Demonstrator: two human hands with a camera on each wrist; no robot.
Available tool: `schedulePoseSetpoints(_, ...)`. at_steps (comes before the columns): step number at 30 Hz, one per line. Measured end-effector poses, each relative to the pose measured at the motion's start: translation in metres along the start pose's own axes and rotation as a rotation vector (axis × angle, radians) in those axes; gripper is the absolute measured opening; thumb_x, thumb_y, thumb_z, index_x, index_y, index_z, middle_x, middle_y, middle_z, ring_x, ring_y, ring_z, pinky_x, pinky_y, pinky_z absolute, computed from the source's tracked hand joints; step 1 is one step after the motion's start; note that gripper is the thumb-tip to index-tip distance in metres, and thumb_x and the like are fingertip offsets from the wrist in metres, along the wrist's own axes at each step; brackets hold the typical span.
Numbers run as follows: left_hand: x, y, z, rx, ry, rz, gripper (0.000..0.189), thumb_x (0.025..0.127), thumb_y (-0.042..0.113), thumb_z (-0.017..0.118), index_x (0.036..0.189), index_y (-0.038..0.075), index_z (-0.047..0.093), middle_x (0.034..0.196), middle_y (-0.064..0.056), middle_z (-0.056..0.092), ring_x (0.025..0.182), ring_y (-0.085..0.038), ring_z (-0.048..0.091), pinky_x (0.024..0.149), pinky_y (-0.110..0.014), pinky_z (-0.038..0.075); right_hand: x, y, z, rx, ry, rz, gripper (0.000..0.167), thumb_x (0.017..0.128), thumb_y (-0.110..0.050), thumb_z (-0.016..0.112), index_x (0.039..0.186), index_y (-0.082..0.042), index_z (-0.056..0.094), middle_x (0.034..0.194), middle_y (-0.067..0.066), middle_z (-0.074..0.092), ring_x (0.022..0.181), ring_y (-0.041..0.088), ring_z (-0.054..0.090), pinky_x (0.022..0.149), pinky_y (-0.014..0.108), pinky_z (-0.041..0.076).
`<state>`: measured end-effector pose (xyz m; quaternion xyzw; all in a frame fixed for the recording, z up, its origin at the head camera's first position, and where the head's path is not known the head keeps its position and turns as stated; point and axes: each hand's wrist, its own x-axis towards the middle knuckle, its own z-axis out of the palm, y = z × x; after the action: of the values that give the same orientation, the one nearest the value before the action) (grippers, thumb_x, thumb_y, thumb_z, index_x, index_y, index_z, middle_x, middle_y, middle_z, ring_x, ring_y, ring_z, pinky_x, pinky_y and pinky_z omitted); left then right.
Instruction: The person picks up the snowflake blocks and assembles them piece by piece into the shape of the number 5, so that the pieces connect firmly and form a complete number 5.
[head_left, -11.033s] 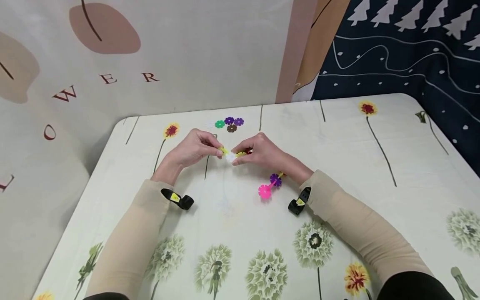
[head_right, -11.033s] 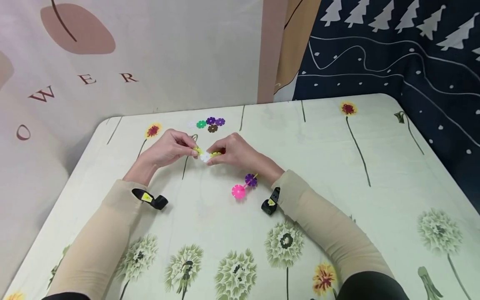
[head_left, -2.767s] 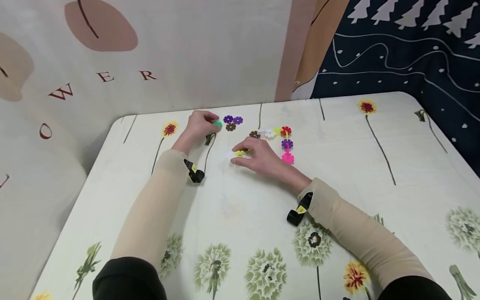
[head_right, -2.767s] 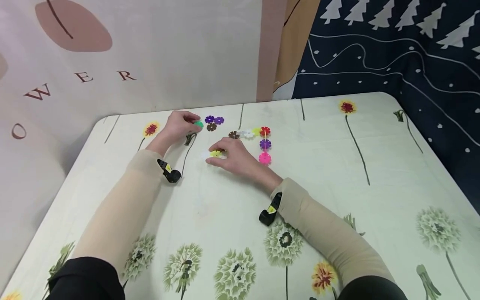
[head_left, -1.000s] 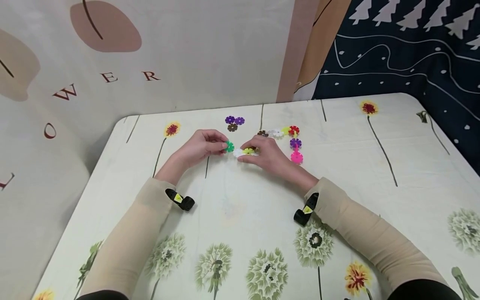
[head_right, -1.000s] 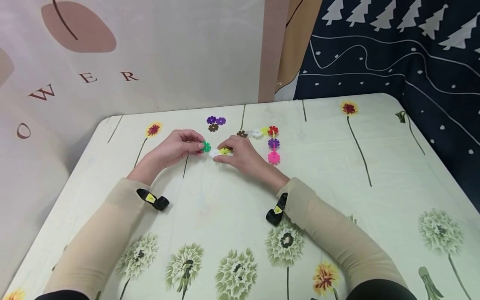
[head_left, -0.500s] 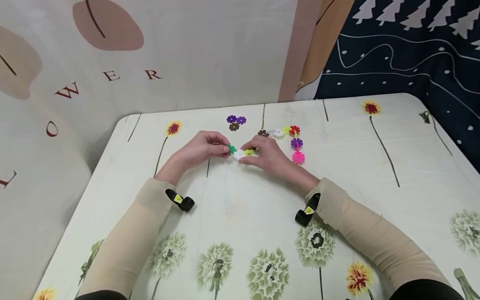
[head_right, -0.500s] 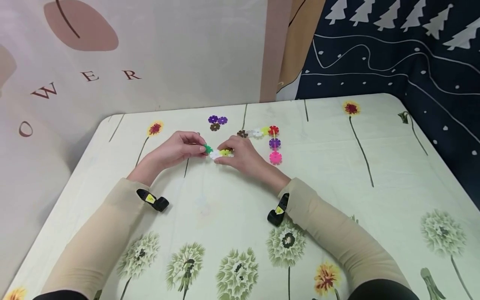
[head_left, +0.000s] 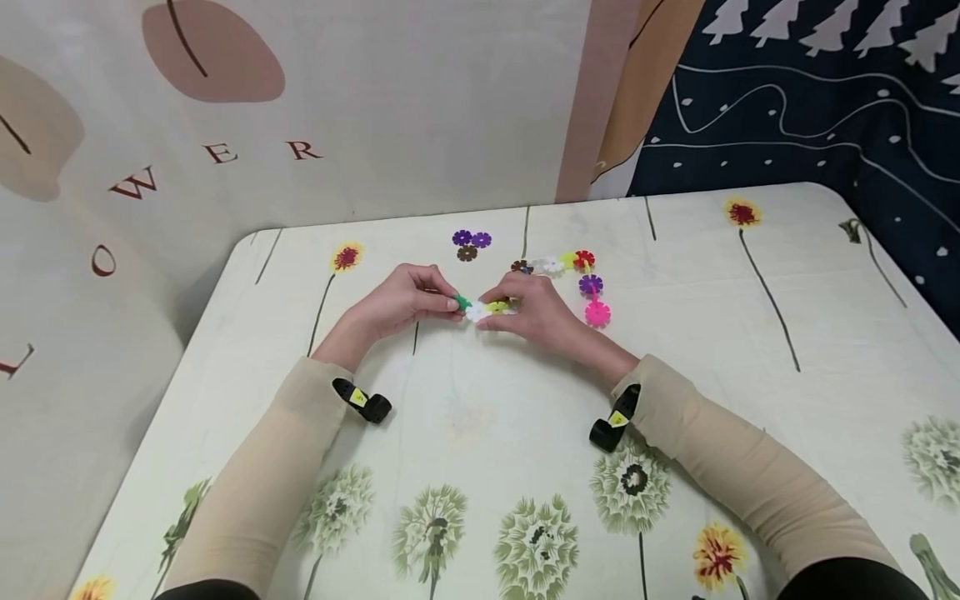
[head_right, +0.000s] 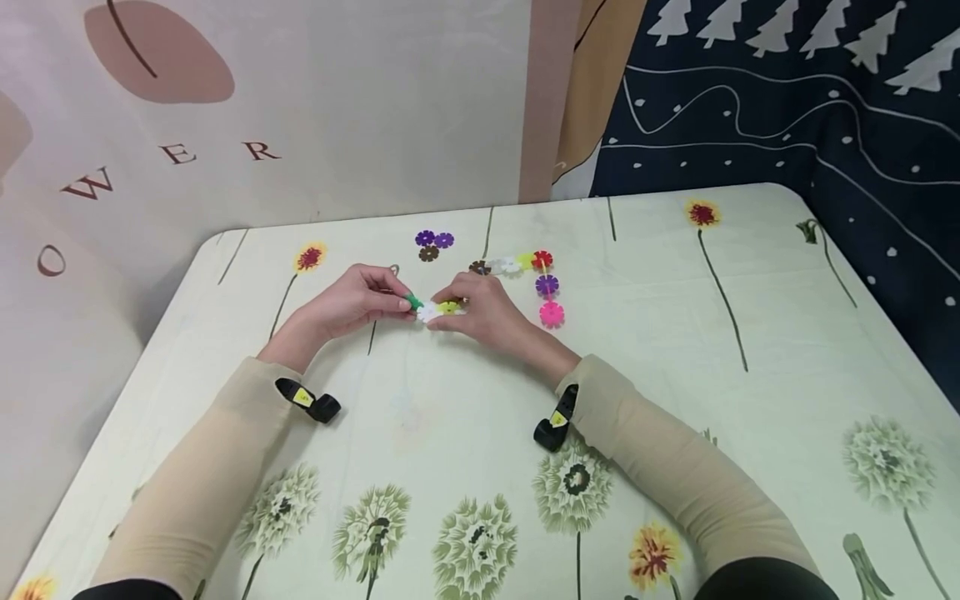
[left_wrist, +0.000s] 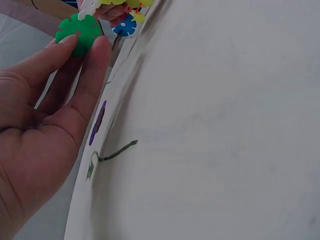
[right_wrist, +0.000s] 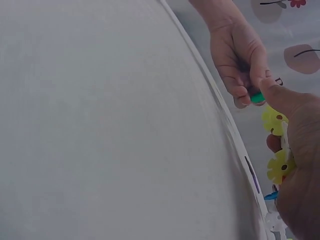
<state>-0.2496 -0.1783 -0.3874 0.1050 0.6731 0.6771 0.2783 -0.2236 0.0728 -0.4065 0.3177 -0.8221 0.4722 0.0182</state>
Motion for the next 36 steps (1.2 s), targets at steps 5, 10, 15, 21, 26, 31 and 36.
schedulePoseSetpoints(5,-0.0006,-0.0008,0.0004,0.005,-0.013,0.014,0.026,0.091,-0.02,0.062,0.085,0.003,0.073,0.091,-0.018,0.072,0.08,-0.024,0.074,0.082,-0.036,0.061,0.0001,0.0,0.0005,0.028,-0.013,-0.001,0.033,0.079,-0.015,0.09,0.108,-0.003,0.079,0.09,0.002,0.07,0.083,0.017,0.059,0.075,0.03,0.048)
schedulePoseSetpoints(10,-0.0017,0.0009,-0.0006,0.095,-0.031,0.035,0.022,0.09,-0.019,0.065,0.087,0.001,0.074,0.09,-0.017,0.074,0.079,-0.023,0.075,0.081,-0.036,0.061,-0.0002,0.0,0.001,0.024,-0.035,-0.008,0.034,0.079,-0.015,0.091,0.108,-0.003,0.08,0.089,0.002,0.07,0.082,0.017,0.058,0.074,0.029,0.047)
schedulePoseSetpoints(15,-0.0024,0.002,-0.0013,0.174,-0.05,0.054,0.014,0.09,-0.016,0.068,0.089,-0.003,0.074,0.089,-0.017,0.074,0.08,-0.023,0.075,0.081,-0.037,0.061,-0.001,0.0003,0.0005,0.021,-0.059,-0.02,0.034,0.079,-0.016,0.091,0.108,-0.002,0.08,0.09,0.005,0.07,0.081,0.018,0.057,0.073,0.029,0.046)
schedulePoseSetpoints(21,-0.004,0.0037,-0.0023,0.223,-0.091,0.08,0.016,0.091,-0.015,0.067,0.087,-0.001,0.074,0.088,-0.017,0.074,0.08,-0.024,0.075,0.081,-0.038,0.061,-0.0014,0.0005,0.0008,0.044,-0.075,-0.051,0.032,0.078,-0.015,0.091,0.105,-0.002,0.08,0.088,0.003,0.069,0.078,0.02,0.056,0.071,0.028,0.045)
schedulePoseSetpoints(26,-0.004,0.0036,-0.0031,0.258,-0.115,0.096,0.014,0.091,-0.013,0.068,0.088,-0.001,0.074,0.089,-0.017,0.074,0.081,-0.023,0.075,0.081,-0.039,0.061,-0.0009,0.0007,0.002,0.057,-0.082,-0.073,0.03,0.078,-0.015,0.091,0.103,-0.002,0.08,0.086,0.001,0.069,0.075,0.019,0.055,0.067,0.028,0.044)
schedulePoseSetpoints(31,-0.0052,0.0027,-0.0014,0.275,-0.094,0.091,0.007,0.089,-0.015,0.069,0.089,-0.008,0.072,0.088,-0.017,0.074,0.08,-0.023,0.075,0.08,-0.037,0.061,0.0006,0.0017,0.0014,0.049,-0.118,-0.053,0.03,0.078,-0.016,0.091,0.103,-0.003,0.08,0.089,0.001,0.071,0.079,0.018,0.057,0.071,0.028,0.046)
schedulePoseSetpoints(36,-0.0045,0.0021,0.0041,0.362,-0.105,0.09,0.005,0.087,-0.01,0.075,0.088,-0.005,0.075,0.087,-0.014,0.076,0.08,-0.021,0.073,0.078,-0.03,0.059,0.0012,0.0035,-0.0043,0.02,-0.202,-0.011,0.03,0.078,-0.016,0.092,0.104,-0.006,0.08,0.093,-0.001,0.069,0.085,0.016,0.058,0.076,0.029,0.049)
